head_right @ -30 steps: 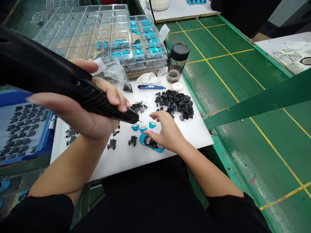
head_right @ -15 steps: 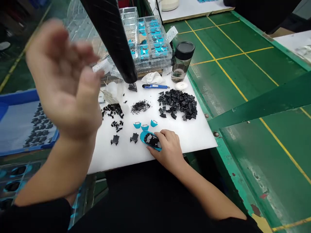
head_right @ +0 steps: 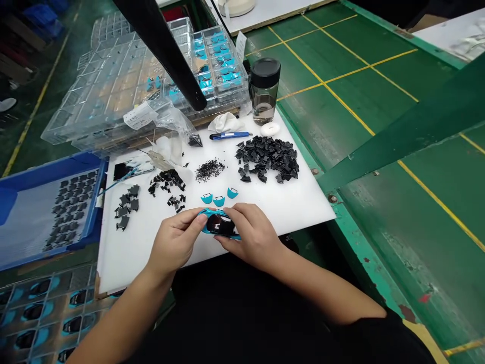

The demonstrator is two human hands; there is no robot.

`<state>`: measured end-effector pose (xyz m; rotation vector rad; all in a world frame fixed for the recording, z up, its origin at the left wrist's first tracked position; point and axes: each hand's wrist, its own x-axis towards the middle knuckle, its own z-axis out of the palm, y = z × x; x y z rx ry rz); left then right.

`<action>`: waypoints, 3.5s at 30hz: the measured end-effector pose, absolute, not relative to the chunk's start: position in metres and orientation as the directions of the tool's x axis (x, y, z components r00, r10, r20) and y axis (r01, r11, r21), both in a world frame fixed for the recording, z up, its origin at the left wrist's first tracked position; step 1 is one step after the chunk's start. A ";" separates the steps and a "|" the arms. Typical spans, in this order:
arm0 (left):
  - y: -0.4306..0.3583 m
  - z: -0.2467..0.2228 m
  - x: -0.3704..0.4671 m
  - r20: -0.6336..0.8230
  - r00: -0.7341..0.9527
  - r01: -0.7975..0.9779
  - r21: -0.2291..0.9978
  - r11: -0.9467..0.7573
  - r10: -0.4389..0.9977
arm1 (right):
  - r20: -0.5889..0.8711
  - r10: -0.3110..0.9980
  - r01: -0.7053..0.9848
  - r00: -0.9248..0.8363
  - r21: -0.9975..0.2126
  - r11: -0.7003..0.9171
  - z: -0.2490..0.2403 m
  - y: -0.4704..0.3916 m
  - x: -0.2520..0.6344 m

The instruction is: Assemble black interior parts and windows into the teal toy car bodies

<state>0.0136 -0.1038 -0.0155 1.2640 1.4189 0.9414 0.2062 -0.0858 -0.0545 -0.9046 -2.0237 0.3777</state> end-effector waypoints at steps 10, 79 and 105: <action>-0.107 -0.022 -0.006 0.062 -0.021 0.299 0.953 -0.053 0.998 | -0.287 0.736 -0.345 -0.613 -0.741 -0.577 -0.046 -0.085 0.200; -0.089 0.004 -0.011 -0.131 0.195 0.313 0.948 0.065 0.972 | -0.413 0.558 -0.433 -0.720 -0.361 -0.826 -0.040 -0.106 0.180; -0.124 -0.038 -0.014 -0.274 -0.150 -0.081 0.961 0.264 0.950 | 0.554 0.713 0.373 -0.431 -0.610 0.699 -0.047 -0.080 0.182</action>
